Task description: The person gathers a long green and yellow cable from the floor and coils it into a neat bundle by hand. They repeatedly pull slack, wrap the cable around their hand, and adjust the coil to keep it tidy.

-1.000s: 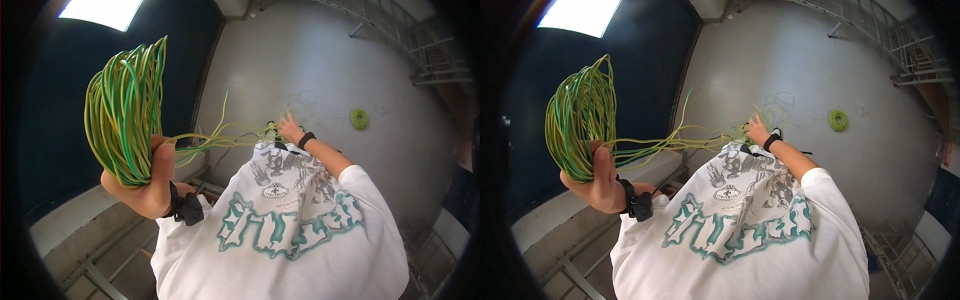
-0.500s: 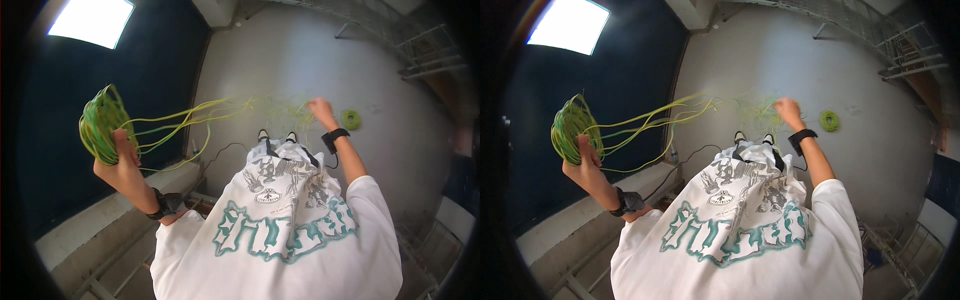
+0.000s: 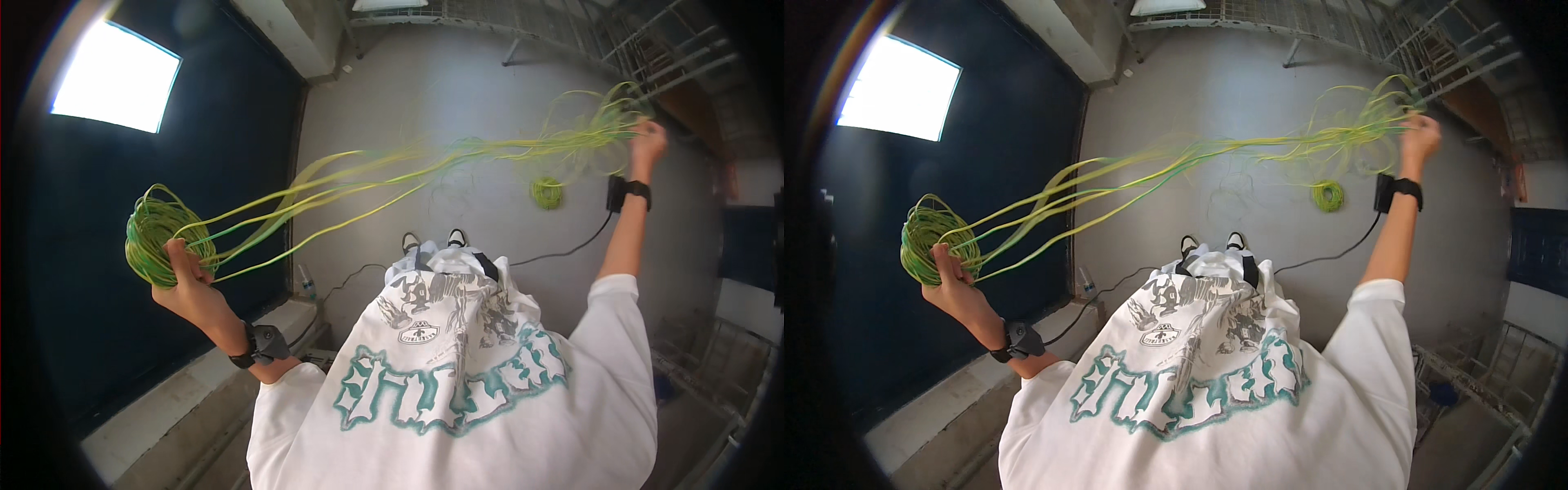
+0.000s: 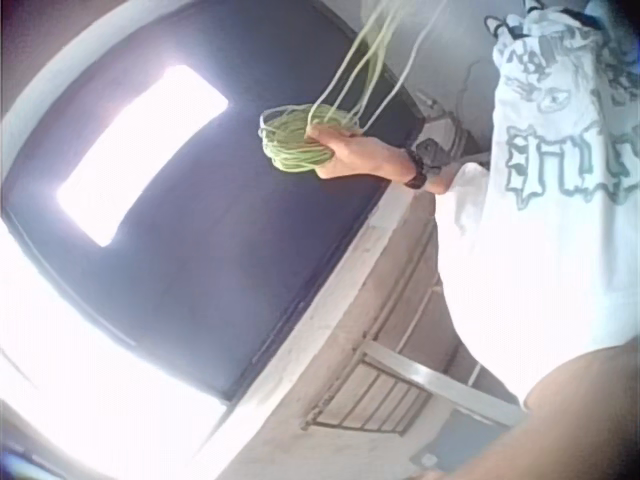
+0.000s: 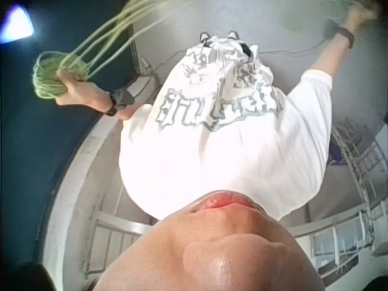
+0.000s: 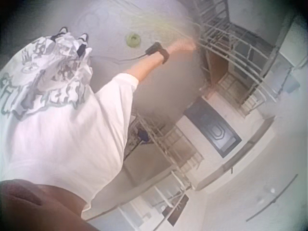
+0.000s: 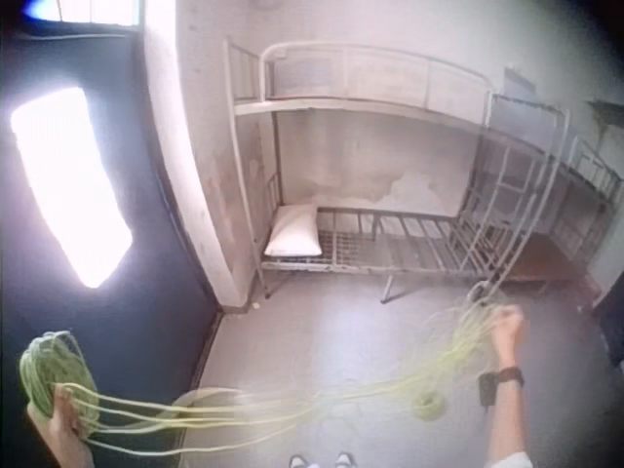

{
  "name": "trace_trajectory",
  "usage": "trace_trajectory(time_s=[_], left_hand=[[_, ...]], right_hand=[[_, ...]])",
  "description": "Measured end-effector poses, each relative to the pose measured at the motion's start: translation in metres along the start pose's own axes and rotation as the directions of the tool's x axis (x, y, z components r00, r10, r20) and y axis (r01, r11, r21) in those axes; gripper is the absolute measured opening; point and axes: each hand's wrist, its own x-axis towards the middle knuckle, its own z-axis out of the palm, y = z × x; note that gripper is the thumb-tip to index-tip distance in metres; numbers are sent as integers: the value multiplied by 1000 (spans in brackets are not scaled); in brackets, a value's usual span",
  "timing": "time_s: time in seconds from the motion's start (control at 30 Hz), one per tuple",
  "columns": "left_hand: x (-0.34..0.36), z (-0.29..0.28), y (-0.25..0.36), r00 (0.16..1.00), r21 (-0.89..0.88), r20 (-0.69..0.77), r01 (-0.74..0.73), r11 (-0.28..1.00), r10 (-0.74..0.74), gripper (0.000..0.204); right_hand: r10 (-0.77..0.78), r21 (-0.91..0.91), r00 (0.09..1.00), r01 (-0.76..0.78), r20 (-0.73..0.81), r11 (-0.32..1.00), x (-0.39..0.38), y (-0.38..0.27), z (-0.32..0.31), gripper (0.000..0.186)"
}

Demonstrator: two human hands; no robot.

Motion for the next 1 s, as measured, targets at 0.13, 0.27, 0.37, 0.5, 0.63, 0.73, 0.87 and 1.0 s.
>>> trace_trajectory(time_s=[0.13,0.27,0.37,0.5,0.63,0.73,0.87,1.0], left_hand=[[7,-10,-15,997,-34,-37,67,997,-69,18],[13,-11,-34,994,33,-81,81,996,-78,19],[13,-11,-50,992,-11,-42,122,992,-123,18],[25,-18,-60,975,-47,-192,102,994,-109,20],[19,-20,-67,987,135,-118,126,983,-110,19],[14,-19,-71,983,28,-103,154,988,-151,18],[14,-19,-72,992,61,-112,67,996,-60,17],[14,-21,-73,992,71,-96,94,993,-87,17]], right_hand=[[132,139,924,-193,360,971,17,-1,-30,20],[32,-80,930,-3,367,997,24,-6,-51,17],[-444,-102,871,432,-212,896,16,-8,-56,17],[8,-147,732,126,682,981,-17,-5,-48,20],[-105,-155,994,105,9,982,-28,-8,-54,22],[-263,-59,897,259,-355,964,-47,-11,-38,23],[295,-124,538,-332,789,935,-87,-29,-10,20],[107,42,807,-161,581,986,-58,-86,-28,20]])
